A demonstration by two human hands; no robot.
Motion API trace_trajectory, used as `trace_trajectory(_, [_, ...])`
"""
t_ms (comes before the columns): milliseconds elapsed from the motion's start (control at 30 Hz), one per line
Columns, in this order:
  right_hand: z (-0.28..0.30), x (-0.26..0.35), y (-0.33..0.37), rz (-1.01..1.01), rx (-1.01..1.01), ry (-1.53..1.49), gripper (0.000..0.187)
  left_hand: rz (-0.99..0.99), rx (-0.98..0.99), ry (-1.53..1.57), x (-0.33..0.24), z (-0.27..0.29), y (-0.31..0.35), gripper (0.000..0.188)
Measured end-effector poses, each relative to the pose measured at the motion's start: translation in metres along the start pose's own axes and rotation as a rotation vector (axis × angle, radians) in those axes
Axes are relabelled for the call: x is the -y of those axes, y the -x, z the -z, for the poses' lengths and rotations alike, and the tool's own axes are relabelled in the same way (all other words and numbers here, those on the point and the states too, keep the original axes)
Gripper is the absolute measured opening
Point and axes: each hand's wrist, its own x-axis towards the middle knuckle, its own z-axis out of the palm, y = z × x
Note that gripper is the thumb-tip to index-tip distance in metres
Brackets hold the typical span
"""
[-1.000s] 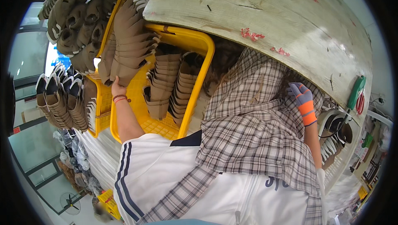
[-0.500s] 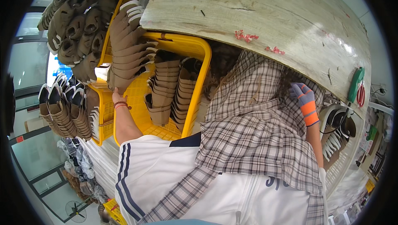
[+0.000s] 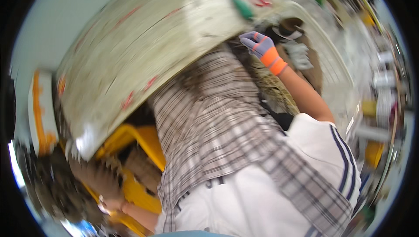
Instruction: The person trims excess material from the edges of shoe uppers using scissors. They handle multiple shoe parts one at a time, cut along the edges, and place the trimmed pieces into a yellow bin. The person also uses a handheld tool on the parts and stacks them in a basket.
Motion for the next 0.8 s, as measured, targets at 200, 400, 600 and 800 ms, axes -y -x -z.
trace_trajectory(200, [0.18, -0.291, 0.071, -0.357, -0.609, -0.059, 0.041, -0.197, 0.595, 0.09, -0.259, -0.189, 0.2, 0.026])
trace_trajectory(400, [0.218, -0.354, 0.223, -0.553, -0.841, 0.475, 0.026, -0.796, 1.405, 0.167, -0.316, -0.278, 0.341, 0.017])
trace_trajectory(600, [0.237, -0.294, 0.191, -0.918, -0.182, 0.656, 0.044, -1.207, 1.852, 0.116, -0.378, -0.307, 0.474, 0.016])
trace_trajectory(800, [0.214, -0.223, 0.169, -0.87, -0.441, 0.763, 0.055, -1.231, 2.065, 0.415, -0.346, -0.327, 0.487, 0.018])
